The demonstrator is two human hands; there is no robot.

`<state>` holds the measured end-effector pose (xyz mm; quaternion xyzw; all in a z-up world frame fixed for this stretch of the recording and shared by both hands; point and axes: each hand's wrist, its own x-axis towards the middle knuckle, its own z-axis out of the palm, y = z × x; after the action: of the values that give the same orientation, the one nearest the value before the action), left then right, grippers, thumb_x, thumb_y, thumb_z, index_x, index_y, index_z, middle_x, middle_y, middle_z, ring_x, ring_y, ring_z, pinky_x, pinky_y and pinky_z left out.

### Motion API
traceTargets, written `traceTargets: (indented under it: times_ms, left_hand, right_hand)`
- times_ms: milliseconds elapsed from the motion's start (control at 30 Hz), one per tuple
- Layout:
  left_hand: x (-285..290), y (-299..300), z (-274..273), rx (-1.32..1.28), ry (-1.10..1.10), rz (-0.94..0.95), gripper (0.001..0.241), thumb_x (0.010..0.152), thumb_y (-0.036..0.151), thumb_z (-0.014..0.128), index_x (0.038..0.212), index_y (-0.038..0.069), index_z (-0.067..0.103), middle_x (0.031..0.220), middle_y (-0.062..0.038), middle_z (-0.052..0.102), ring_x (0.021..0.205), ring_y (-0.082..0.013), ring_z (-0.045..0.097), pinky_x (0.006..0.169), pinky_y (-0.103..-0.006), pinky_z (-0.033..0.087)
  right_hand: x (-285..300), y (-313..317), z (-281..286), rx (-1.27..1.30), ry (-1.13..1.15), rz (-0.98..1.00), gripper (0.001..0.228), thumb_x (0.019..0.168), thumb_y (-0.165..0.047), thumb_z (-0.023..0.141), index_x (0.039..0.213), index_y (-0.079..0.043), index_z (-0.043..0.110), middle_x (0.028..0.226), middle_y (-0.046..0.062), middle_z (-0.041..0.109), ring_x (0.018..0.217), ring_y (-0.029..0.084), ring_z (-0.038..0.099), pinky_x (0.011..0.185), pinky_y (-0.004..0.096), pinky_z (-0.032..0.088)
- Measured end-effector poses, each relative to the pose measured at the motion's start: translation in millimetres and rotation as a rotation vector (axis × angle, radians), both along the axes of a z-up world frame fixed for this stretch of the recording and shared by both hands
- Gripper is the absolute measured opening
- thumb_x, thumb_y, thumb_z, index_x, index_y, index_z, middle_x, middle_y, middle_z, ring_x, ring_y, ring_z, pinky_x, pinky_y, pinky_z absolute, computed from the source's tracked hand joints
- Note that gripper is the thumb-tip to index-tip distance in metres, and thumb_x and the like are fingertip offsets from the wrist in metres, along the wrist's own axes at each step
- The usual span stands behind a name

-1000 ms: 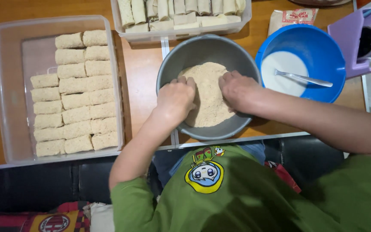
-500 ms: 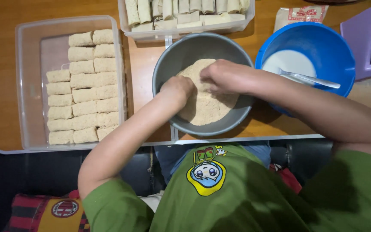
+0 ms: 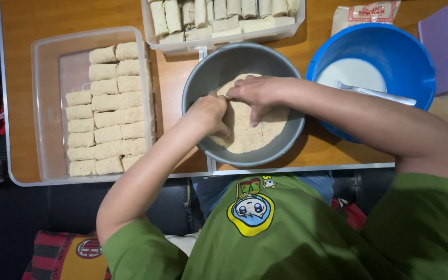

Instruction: Dipping food rolls into a liquid mixture and then coating them with breadcrumbs.

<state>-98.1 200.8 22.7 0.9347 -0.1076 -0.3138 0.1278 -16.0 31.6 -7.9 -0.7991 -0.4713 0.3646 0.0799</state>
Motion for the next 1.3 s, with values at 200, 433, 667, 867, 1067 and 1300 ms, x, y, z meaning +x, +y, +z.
traceTargets:
  times_ms: [200,433,667,867,1067,1300]
  left_hand:
    - [-2,-9,-16,0.028,0.010,-0.028,0.103,0.053,0.040,0.101,0.132,-0.002,0.051,0.135,-0.029,0.049,0.123,-0.0431,0.055,0.105,-0.0413,0.047]
    - [4,1,-30,-0.131,0.035,-0.027,0.107,0.051,0.037,0.101,0.133,-0.002,0.046,0.142,-0.030,0.044,0.124,-0.0417,0.058,0.105,-0.0404,0.050]
    - [11,7,-46,-0.128,0.107,0.000,0.092,0.062,0.048,0.095,0.129,0.002,0.052,0.128,-0.023,0.062,0.124,-0.0367,0.062,0.106,-0.0417,0.049]
    - [6,2,-54,-0.097,0.042,-0.004,0.081,0.062,0.031,0.096,0.124,0.000,0.053,0.123,-0.025,0.064,0.121,-0.0379,0.061,0.101,-0.0416,0.051]
    - [11,12,-67,-0.075,-0.006,0.031,0.044,0.076,0.014,0.083,0.113,0.003,0.063,0.114,-0.024,0.070,0.112,-0.0387,0.068,0.093,-0.0440,0.055]
    - [-1,8,24,-0.356,-0.029,0.146,0.040,0.076,0.005,0.077,0.113,0.002,0.065,0.105,-0.022,0.073,0.103,-0.0369,0.072,0.087,-0.0445,0.057]
  right_hand:
    - [-11,1,7,-0.163,0.048,-0.092,0.082,0.062,-0.020,0.092,0.137,-0.017,0.059,0.118,0.012,0.071,0.116,0.032,0.066,0.099,0.044,0.051]
    - [-3,-8,-4,-0.022,0.027,-0.217,0.065,0.064,-0.013,0.090,0.124,-0.011,0.064,0.117,0.014,0.072,0.114,0.032,0.067,0.094,0.042,0.055]
    - [-15,-23,50,-0.191,-0.124,-0.233,0.049,0.077,-0.025,0.088,0.117,-0.004,0.068,0.114,0.019,0.073,0.107,0.036,0.070,0.093,0.045,0.056]
    - [-47,-37,3,-0.138,-0.269,-0.209,0.046,0.065,-0.009,0.088,0.106,0.003,0.068,0.112,0.024,0.068,0.105,0.039,0.068,0.088,0.044,0.057]
    - [-28,-35,2,-0.136,-0.194,-0.225,0.029,0.076,-0.005,0.077,0.104,-0.003,0.071,0.106,0.024,0.071,0.104,0.040,0.069,0.089,0.046,0.056]
    - [-21,-21,43,0.197,-0.023,-0.210,0.027,0.081,-0.010,0.073,0.108,-0.005,0.069,0.097,0.021,0.072,0.093,0.037,0.072,0.082,0.047,0.055]
